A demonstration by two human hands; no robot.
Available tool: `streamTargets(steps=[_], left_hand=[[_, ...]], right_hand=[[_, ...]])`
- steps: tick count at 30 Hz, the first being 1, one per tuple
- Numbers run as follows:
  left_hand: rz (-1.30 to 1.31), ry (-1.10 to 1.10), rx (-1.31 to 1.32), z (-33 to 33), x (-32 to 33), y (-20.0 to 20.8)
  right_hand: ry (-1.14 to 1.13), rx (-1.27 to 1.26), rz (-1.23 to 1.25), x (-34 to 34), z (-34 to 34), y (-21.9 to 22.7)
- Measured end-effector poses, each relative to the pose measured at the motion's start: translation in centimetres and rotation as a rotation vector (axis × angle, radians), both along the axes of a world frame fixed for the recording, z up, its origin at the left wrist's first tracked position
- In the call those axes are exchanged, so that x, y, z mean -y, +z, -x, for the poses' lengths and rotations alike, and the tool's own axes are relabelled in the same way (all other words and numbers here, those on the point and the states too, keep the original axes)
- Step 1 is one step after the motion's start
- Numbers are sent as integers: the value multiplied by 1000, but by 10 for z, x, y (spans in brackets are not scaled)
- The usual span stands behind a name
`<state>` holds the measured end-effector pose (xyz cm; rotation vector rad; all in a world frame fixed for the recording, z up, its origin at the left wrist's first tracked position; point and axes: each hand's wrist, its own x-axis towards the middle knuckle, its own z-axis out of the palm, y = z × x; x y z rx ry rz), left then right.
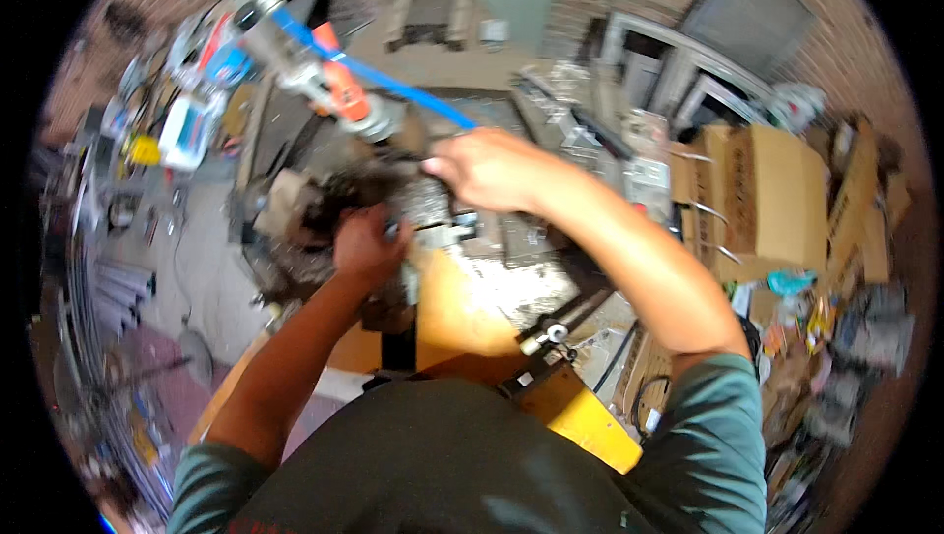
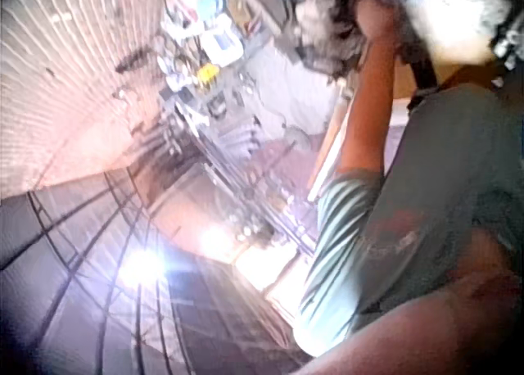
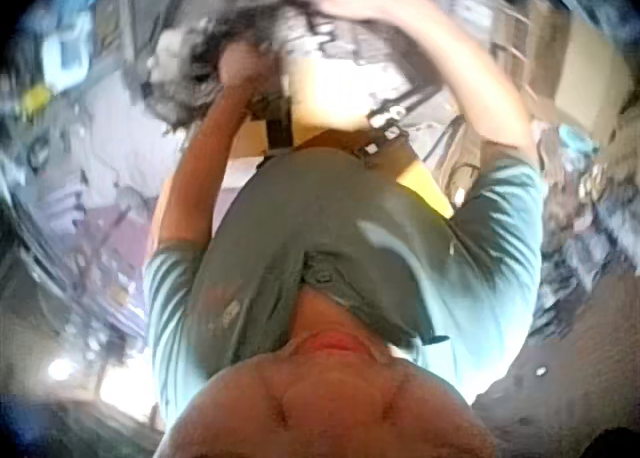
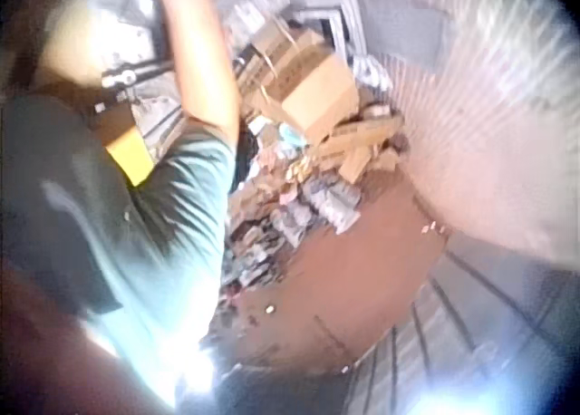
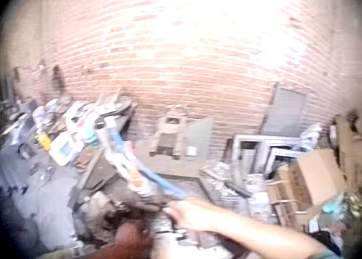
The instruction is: The person assembles a metal frame by placing aluminum extrusion pieces into a corner-joining machine, using a hex key to tighten internal fasteners, and pressing buttons on the machine to operate the pneumatic clamps.
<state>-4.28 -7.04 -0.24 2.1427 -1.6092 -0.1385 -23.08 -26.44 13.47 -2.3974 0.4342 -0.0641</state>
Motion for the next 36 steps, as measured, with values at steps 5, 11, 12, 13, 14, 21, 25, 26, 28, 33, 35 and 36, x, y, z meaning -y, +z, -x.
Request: streamTargets(steps=[5, 11, 12, 13, 14, 21, 25, 26, 28, 33, 35, 36], left_hand=[[64, -52, -18, -8, -4, -22], [-64, -24, 125, 4, 4, 3], [-71, -24, 130, 4, 4, 4], [-79, -23, 136, 4, 4, 4], [-88, -18, 140, 5, 4, 4], [-162, 15, 124, 10, 5, 13], [-153, 24, 125, 12, 7, 14], [-130, 28, 130, 11, 6, 13], [-153, 35, 115, 12, 8, 14], [-140, 38, 144, 9, 2, 11], [-105, 24, 140, 6, 2, 6], [-98, 13, 131, 7, 4, 4]], right_hand=[[-159, -2, -287, -19, 4, -17], [-257, 134, -222, -36, 4, -39], [-252, 142, -242, -36, 4, -42], [-245, 149, -263, -35, 4, -45], [-235, 155, -284, -35, 5, -46], [-238, 167, -382, -28, 5, -45], [-249, 131, -573, -21, 6, -42], [-224, 167, -585, -20, 7, -36], [-180, 237, -592, -15, 17, -17], [-156, 392, -272, -37, 69, -10], [-278, 428, -282, -51, 105, -12], [-400, 549, -349, -61, 125, -27]])
